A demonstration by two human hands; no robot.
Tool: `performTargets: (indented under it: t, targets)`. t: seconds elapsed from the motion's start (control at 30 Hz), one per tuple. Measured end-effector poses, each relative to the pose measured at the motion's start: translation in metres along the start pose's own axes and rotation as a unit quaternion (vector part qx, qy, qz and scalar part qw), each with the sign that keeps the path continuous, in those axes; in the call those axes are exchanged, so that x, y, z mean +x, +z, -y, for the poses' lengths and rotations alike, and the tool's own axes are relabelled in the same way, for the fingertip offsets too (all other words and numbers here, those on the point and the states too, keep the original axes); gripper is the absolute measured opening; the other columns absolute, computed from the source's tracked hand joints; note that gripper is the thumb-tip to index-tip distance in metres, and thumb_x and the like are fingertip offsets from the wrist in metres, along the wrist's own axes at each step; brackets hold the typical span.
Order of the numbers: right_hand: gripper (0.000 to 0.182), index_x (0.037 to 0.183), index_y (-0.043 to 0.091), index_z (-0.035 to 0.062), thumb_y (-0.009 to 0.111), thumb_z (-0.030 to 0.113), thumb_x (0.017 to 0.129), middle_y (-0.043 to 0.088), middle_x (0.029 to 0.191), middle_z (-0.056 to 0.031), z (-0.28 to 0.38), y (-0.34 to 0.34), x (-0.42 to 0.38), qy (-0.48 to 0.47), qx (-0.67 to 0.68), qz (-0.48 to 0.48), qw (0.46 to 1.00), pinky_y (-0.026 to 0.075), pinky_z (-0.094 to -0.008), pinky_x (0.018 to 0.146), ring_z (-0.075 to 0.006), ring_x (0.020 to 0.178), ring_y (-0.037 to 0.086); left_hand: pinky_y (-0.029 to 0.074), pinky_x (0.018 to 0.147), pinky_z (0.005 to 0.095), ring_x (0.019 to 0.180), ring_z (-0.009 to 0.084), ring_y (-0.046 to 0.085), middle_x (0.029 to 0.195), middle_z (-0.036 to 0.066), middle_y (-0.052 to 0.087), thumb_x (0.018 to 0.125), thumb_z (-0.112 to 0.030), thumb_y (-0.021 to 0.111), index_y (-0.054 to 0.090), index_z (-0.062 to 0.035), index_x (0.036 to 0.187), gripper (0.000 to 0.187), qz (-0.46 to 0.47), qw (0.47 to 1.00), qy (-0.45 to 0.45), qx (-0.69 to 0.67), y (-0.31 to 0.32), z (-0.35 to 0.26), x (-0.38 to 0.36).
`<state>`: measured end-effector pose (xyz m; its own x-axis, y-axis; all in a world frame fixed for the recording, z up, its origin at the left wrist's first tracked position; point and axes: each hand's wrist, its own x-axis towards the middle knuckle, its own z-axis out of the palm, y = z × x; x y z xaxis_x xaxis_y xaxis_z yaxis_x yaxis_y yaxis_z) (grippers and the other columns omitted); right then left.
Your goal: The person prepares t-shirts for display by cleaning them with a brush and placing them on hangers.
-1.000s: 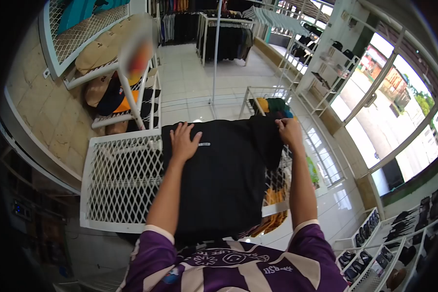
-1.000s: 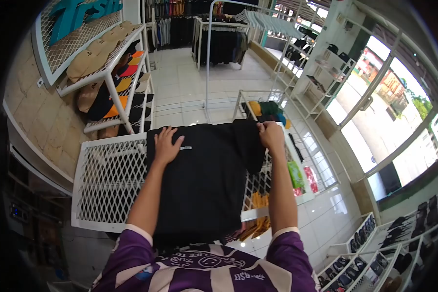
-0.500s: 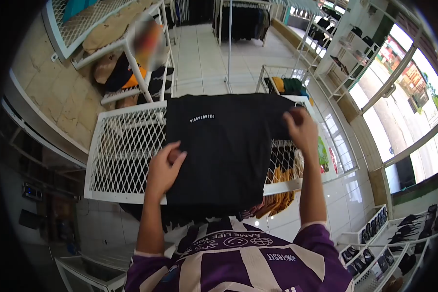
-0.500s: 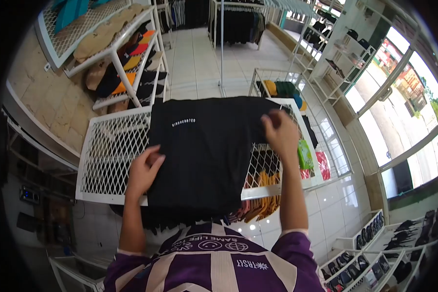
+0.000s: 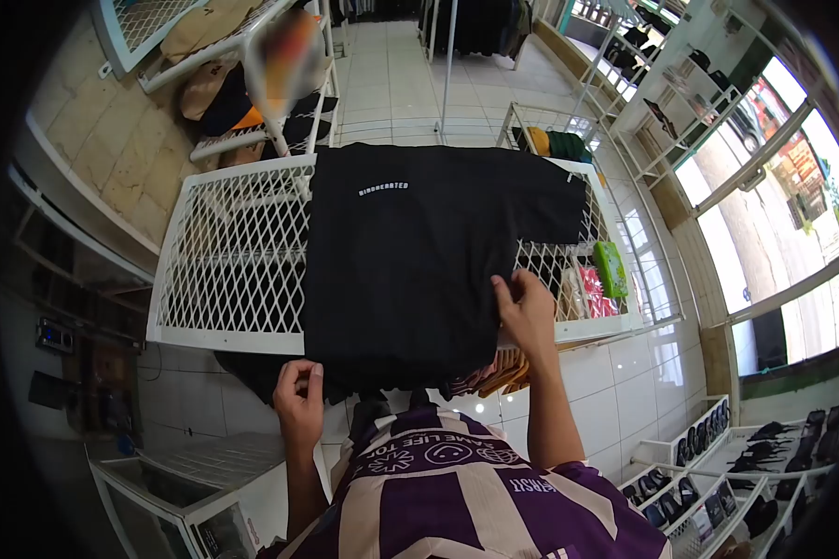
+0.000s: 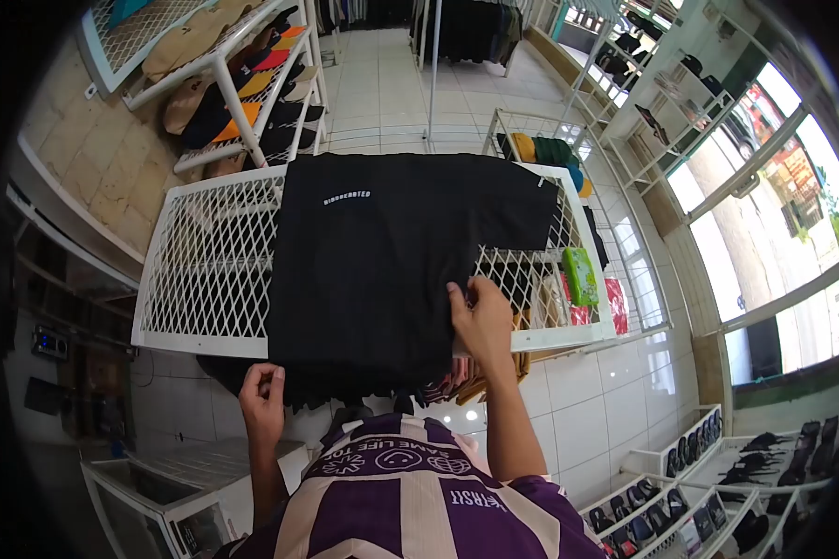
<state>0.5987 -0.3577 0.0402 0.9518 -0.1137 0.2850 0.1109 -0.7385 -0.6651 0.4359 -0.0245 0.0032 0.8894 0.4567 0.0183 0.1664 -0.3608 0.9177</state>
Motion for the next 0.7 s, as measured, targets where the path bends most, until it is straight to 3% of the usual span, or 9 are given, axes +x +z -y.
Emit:
performTargets:
  t: [0.07, 0.17, 0.23, 0.3, 0.4, 0.43, 0.5, 0.53, 0.7]
  targets:
    - [0.033, 0.099, 0.064, -0.0031, 0.069, 0.029, 0.100, 0.067, 0.080, -0.0220, 0.016, -0.008, 0.005, 0.065, 0.088, 0.018, 0.994, 0.050, -0.0431, 0.067, -0.0337, 0.071, 0.067, 0.048, 0.074, 0.0240, 0.079, 0.0083, 0.058, 0.094, 0.006, 0.067, 0.107, -0.015, 0.062, 0.059, 0.0012, 0.106, 0.017, -0.010, 0.992, 0.030, -0.122, 0.002, 0.005, 0.004]
    - [0.031, 0.113, 0.065, -0.0038, 0.064, 0.025, 0.102, 0.073, 0.105, -0.0118, 0.030, -0.012, 0.013, 0.165, 0.414, 0.031, 0.895, 0.052, -0.0324, 0.088, -0.0227, 0.095, 0.068, 0.048, 0.074, 0.0256, 0.080, 0.0079, 0.059, 0.095, 0.006, 0.067, 0.106, -0.017, 0.064, 0.057, 0.0011, 0.109, 0.020, 0.015, 0.993, -0.025, -0.118, -0.001, 0.005, 0.005]
    - [0.032, 0.120, 0.066, -0.0027, 0.063, 0.024, 0.102, 0.071, 0.116, -0.0069, 0.003, 0.002, 0.016, 0.209, 0.449, 0.048, 0.867, 0.049, -0.0299, 0.098, -0.0214, 0.103, 0.067, 0.047, 0.072, 0.0242, 0.080, 0.0061, 0.058, 0.092, 0.005, 0.067, 0.104, -0.017, 0.068, 0.058, 0.0006, 0.103, 0.021, 0.010, 0.995, -0.041, -0.086, 0.011, -0.002, 0.001]
    - [0.045, 0.130, 0.063, -0.0023, 0.064, 0.033, 0.102, 0.068, 0.120, -0.0103, 0.000, 0.006, 0.020, 0.271, 0.624, 0.160, 0.715, 0.047, -0.0339, 0.105, -0.0179, 0.114, 0.064, 0.045, 0.071, 0.0223, 0.080, 0.0039, 0.056, 0.086, 0.003, 0.064, 0.102, -0.018, 0.072, 0.059, -0.0001, 0.097, 0.022, -0.005, 0.997, 0.000, -0.072, 0.024, 0.009, 0.000]
    - [0.024, 0.115, 0.066, 0.0012, 0.070, 0.020, 0.100, 0.069, 0.108, -0.0067, 0.003, 0.002, 0.022, 0.282, 0.639, 0.149, 0.700, 0.052, -0.0336, 0.095, -0.0166, 0.102, 0.066, 0.036, 0.066, 0.0210, 0.073, 0.0020, 0.045, 0.078, -0.006, 0.052, 0.103, -0.016, 0.069, 0.058, -0.0052, 0.088, 0.022, 0.014, 0.985, -0.031, -0.171, 0.027, 0.004, -0.001]
    - [0.024, 0.115, 0.066, 0.0012, 0.070, 0.020, 0.100, 0.069, 0.108, -0.0067, 0.005, -0.003, 0.022, 0.282, 0.638, 0.148, 0.701, 0.052, -0.0336, 0.095, -0.0166, 0.102, 0.066, 0.033, 0.065, 0.0209, 0.072, 0.0017, 0.040, 0.078, -0.008, 0.048, 0.103, -0.015, 0.067, 0.057, -0.0070, 0.086, 0.022, 0.007, 0.971, -0.031, -0.238, 0.025, -0.002, -0.001]
    - [0.026, 0.109, 0.066, 0.0024, 0.079, 0.019, 0.094, 0.067, 0.099, -0.0044, 0.005, -0.022, 0.028, 0.125, 0.398, 0.074, 0.906, 0.052, -0.0307, 0.084, -0.0132, 0.091, 0.063, 0.029, 0.065, 0.0211, 0.073, 0.0011, 0.036, 0.077, -0.009, 0.043, 0.105, -0.013, 0.058, 0.053, -0.0104, 0.083, 0.023, -0.053, 0.959, -0.008, -0.280, 0.017, -0.020, 0.005]
    - [0.031, 0.105, 0.065, 0.0029, 0.085, 0.021, 0.089, 0.060, 0.089, -0.0009, 0.006, -0.031, 0.033, 0.030, 0.173, -0.016, 0.984, 0.047, -0.0270, 0.074, -0.0107, 0.079, 0.055, 0.028, 0.064, 0.0216, 0.072, 0.0011, 0.035, 0.077, -0.009, 0.042, 0.105, -0.012, 0.058, 0.051, -0.0107, 0.082, 0.024, -0.059, 0.953, -0.009, -0.297, 0.011, -0.033, 0.007]
    - [0.030, 0.103, 0.069, 0.0047, 0.087, 0.020, 0.085, 0.050, 0.079, 0.0018, -0.003, -0.041, 0.021, 0.058, 0.098, -0.110, 0.987, 0.042, -0.0271, 0.065, -0.0103, 0.071, 0.047, 0.025, 0.061, 0.0227, 0.070, 0.0007, 0.032, 0.076, -0.010, 0.041, 0.104, -0.012, 0.058, 0.049, -0.0108, 0.080, 0.026, -0.012, 0.963, -0.069, -0.261, -0.014, -0.014, 0.009]
